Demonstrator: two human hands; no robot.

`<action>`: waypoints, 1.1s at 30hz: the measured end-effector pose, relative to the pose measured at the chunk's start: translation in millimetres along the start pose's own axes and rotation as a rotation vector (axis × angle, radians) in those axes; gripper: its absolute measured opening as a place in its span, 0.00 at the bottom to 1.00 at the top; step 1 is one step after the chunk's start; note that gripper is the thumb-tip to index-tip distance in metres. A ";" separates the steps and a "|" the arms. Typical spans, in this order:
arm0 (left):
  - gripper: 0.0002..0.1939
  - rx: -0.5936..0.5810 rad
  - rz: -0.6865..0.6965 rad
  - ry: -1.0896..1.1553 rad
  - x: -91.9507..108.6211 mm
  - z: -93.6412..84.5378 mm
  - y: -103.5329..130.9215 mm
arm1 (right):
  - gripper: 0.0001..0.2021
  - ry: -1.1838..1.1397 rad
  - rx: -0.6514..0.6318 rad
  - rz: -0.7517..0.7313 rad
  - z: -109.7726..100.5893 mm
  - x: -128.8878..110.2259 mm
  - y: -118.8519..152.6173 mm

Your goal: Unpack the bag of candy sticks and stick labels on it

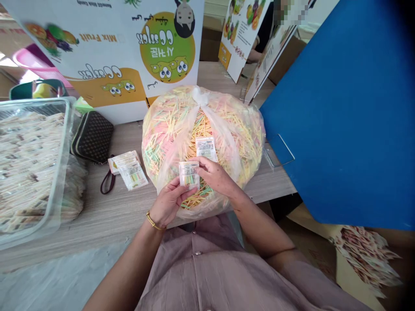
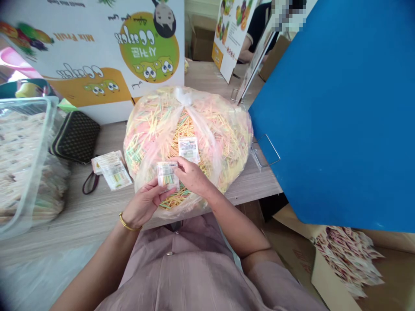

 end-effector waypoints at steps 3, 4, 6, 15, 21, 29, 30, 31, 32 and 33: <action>0.16 -0.019 0.013 0.044 1.5 -0.2 -0.3 | 0.15 -0.119 -0.050 -0.026 4.1 -0.1 -2.2; 0.14 -0.013 0.017 0.047 1.1 -1.5 -0.7 | 0.15 -0.127 -0.052 -0.024 4.1 -0.7 -2.8; 0.13 0.010 0.023 0.042 -0.2 -3.6 -0.8 | 0.15 -0.150 0.010 -0.022 -1.9 -1.9 -3.2; 0.18 0.254 0.448 -0.168 66.0 -23.1 39.0 | 0.13 -0.096 0.194 0.012 -26.8 7.8 8.6; 0.19 0.661 0.688 -0.523 106.5 -135.8 53.3 | 0.13 0.251 0.419 -0.002 -62.3 8.3 16.7; 0.12 0.971 0.421 -1.374 93.3 -175.1 30.9 | 0.14 0.796 0.517 0.192 -71.9 27.5 -0.7; 0.15 1.022 0.452 -1.396 94.3 -173.3 32.0 | 0.13 0.807 0.517 0.214 -71.7 28.8 -2.6; 0.19 1.060 0.482 -1.395 94.5 -172.2 32.9 | 0.12 0.814 0.519 0.235 -72.1 29.4 -4.1; 0.22 1.087 0.507 -1.386 94.0 -171.6 33.6 | 0.10 0.821 0.520 0.253 -73.0 29.3 -5.2; 0.24 1.104 0.524 -1.378 93.0 -171.4 33.8 | 0.08 0.831 0.516 0.269 -74.0 28.6 -6.0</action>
Point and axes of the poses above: each hand's wrist, its own y-axis away from the middle knuckle, its own z-axis out of the palm, x = y × z, the point moved 8 cm from there along -y, towards the middle knuckle, and after that the axes turned 6 degrees about -x, right-handed, at the moved point
